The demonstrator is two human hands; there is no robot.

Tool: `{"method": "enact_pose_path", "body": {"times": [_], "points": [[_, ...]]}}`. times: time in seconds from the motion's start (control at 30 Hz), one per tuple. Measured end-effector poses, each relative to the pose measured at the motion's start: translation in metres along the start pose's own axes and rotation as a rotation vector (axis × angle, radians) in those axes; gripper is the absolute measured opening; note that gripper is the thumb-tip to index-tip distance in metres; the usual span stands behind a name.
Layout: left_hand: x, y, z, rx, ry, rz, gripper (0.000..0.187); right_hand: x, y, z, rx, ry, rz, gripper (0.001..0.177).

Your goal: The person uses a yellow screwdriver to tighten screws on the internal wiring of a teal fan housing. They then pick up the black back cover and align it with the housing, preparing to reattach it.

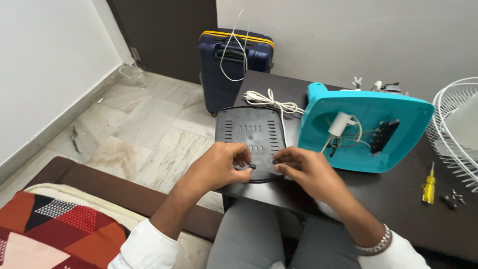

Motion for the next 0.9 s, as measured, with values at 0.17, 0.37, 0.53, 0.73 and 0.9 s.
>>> {"method": "enact_pose_path", "body": {"times": [0.17, 0.37, 0.53, 0.73, 0.9], "points": [[-0.018, 0.022, 0.019, 0.05, -0.09, 0.093, 0.024, -0.036, -0.031, -0.049, -0.105, -0.033, 0.081, 0.034], [-0.055, 0.048, 0.057, 0.199, -0.14, 0.159, 0.022, -0.105, -0.085, -0.128, -0.321, -0.139, 0.218, 0.035], [-0.083, 0.07, 0.099, 0.319, -0.178, 0.191, 0.022, -0.166, -0.142, -0.191, -0.559, -0.274, 0.407, 0.035], [-0.109, 0.097, 0.156, 0.423, -0.323, 0.309, 0.023, -0.21, -0.185, -0.222, -0.702, -0.21, 0.561, 0.036], [-0.119, 0.111, 0.195, 0.452, -0.343, 0.336, 0.023, -0.219, -0.199, -0.23, -0.735, -0.21, 0.584, 0.036]]}}
Point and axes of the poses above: each hand's wrist, its own y-axis towards the middle knuckle, its own z-axis out of the palm, x = y × z, the point moved 3 cm from there along y, towards the middle knuckle, and after that the axes turned 4 degrees about z, right-handed, at the moved point
